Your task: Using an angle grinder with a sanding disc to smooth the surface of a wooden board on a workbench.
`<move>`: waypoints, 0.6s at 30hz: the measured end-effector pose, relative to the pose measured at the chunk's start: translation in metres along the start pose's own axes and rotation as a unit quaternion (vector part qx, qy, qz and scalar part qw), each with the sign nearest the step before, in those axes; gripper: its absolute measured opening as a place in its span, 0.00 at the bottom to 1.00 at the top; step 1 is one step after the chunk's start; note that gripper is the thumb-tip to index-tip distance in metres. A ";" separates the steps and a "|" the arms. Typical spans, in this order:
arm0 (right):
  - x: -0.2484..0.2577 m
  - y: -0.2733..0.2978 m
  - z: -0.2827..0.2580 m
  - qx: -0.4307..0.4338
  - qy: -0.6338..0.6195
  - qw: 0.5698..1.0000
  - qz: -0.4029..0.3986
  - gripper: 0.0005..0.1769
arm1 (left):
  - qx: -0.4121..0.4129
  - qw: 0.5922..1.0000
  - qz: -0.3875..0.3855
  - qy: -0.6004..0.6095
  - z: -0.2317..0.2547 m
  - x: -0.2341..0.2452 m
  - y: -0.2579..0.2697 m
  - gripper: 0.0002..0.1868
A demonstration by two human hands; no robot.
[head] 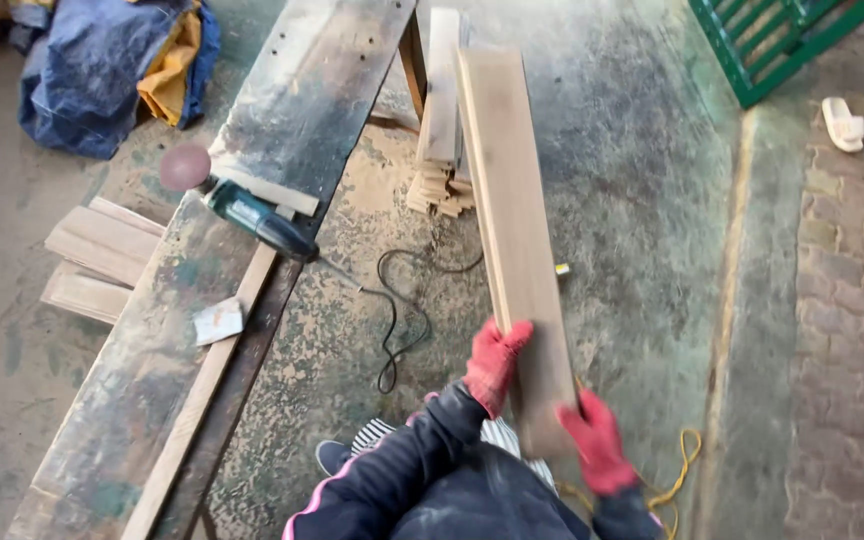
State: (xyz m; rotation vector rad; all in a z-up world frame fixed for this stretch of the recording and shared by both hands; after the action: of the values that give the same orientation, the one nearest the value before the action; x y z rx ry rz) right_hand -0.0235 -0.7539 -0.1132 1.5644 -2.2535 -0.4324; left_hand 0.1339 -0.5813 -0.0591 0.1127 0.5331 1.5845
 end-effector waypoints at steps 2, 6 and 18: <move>0.056 0.006 0.002 -0.189 -0.208 0.951 -0.128 0.28 | 0.197 0.978 0.018 0.067 -0.028 -0.031 -0.004 0.16; 0.084 -0.027 0.013 -0.274 -0.294 0.910 -0.103 0.38 | 0.218 0.965 -0.035 0.144 -0.071 -0.051 -0.041 0.21; -0.019 -0.277 -0.008 -0.282 -0.319 0.886 -0.182 0.25 | 0.295 0.949 0.108 0.011 -0.066 0.043 -0.164 0.23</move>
State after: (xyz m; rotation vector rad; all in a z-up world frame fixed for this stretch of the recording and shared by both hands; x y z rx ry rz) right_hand 0.2157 -0.8306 -0.2313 1.6495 -1.9093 -1.7535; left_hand 0.2543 -0.5583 -0.1936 0.6231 1.0305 1.5912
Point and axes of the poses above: each hand's wrist, its own y-axis away from the middle knuckle, its own x-axis out of the back of the hand, z = x × y, the point moved 2 cm from there along -y, towards the middle knuckle, and after that the axes turned 6 degrees about -x, right-handed, at the moved point
